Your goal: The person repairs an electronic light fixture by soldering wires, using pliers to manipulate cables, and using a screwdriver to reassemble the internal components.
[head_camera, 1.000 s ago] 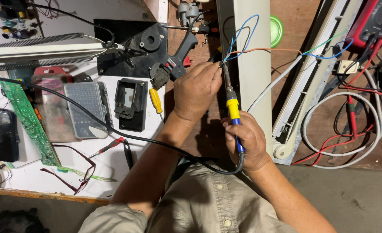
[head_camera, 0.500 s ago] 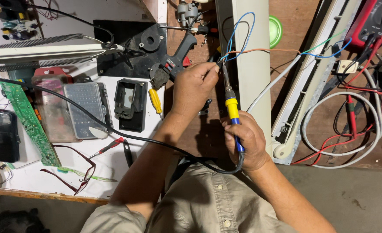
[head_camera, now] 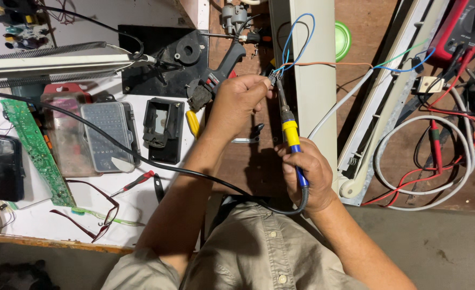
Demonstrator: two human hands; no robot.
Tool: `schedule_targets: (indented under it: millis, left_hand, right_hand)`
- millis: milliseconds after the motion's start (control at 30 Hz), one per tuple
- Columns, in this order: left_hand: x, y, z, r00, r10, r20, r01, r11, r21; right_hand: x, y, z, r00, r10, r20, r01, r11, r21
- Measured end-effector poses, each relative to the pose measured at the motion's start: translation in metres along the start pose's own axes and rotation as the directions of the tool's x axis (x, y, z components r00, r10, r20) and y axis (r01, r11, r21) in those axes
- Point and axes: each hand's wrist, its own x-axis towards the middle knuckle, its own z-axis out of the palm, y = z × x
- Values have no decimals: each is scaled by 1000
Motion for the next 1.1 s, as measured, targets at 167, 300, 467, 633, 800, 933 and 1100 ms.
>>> schedule_targets:
  millis: [167, 300, 467, 633, 800, 933, 1100]
  left_hand:
    - [1, 4, 3, 996, -72, 50, 77, 990, -116]
    - [-2, 9, 6, 991, -123, 53, 131, 971, -201]
    - [3, 3, 2, 993, -101, 57, 107, 987, -117]
    - [11, -22, -3, 979, 199, -32, -181, 937, 299]
    - [3, -18, -1, 712, 700, 49, -475, 430, 767]
    - [-7, -1, 2, 619, 779, 101, -461, 257, 849]
    - [-6, -1, 4, 587, 805, 86, -458, 243, 855]
  right_hand:
    - [-1, 2, 1, 1000, 23, -9, -22, 999, 45]
    - [-3, 3, 2, 999, 37, -17, -35, 997, 66]
    - [-8, 7, 3, 996, 73, -42, -67, 990, 127]
    - [-7, 7, 2, 993, 107, -49, -96, 979, 177]
    - [-4, 6, 3, 996, 78, -35, -72, 985, 159]
    - [-5, 6, 2, 998, 64, -27, -59, 987, 147]
    - [-2, 4, 1, 1000, 17, -18, -15, 997, 70]
